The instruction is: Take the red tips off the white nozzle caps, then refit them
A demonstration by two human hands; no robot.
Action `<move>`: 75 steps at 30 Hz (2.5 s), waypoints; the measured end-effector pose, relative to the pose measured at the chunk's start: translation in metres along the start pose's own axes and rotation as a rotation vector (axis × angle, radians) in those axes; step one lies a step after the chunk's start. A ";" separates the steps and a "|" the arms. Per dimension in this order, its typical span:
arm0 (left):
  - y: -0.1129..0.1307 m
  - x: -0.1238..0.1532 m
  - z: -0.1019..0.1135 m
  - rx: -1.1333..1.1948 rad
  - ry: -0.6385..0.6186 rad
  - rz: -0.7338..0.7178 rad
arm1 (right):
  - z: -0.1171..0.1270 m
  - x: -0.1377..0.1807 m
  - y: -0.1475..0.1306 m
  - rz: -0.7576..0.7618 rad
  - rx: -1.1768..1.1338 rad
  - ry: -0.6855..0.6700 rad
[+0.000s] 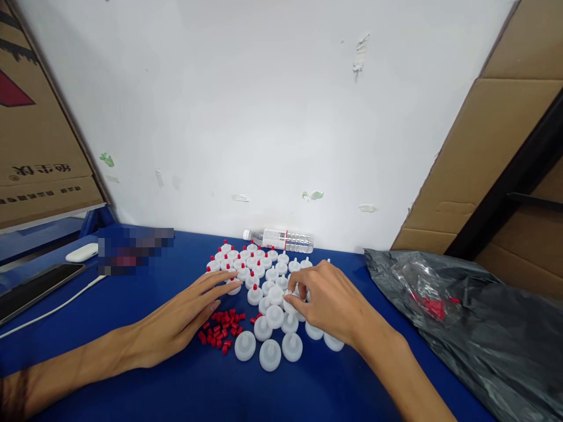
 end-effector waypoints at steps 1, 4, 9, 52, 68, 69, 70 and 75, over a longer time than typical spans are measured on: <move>0.000 0.000 0.000 0.009 0.016 -0.002 | 0.000 0.000 0.000 0.007 0.007 0.005; -0.001 -0.001 0.000 0.014 0.044 0.024 | 0.000 0.001 0.001 0.028 0.021 0.027; -0.003 -0.003 -0.001 0.018 0.077 0.029 | 0.002 0.002 0.000 0.037 0.024 0.062; 0.020 0.005 0.023 0.061 0.279 -0.086 | 0.002 0.006 -0.034 0.392 0.277 0.602; 0.010 -0.001 0.004 0.120 0.094 -0.057 | 0.013 0.004 0.025 0.072 0.242 0.345; 0.009 -0.001 0.004 0.128 0.094 -0.055 | 0.015 0.005 0.025 0.056 0.228 0.330; 0.009 -0.001 0.003 0.139 0.093 -0.053 | 0.016 0.007 0.025 0.034 0.211 0.312; 0.011 -0.002 0.002 0.168 0.069 -0.054 | 0.022 0.009 0.023 -0.052 0.111 0.172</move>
Point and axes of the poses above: each hand's wrist, its own x-axis away from the middle knuckle, its own z-axis out of the back of the hand, y = z × x, the point moved 3 cm from there along -x, towards the middle knuckle, and after that the axes turned 12 degrees about -y, right-handed, at the moved point
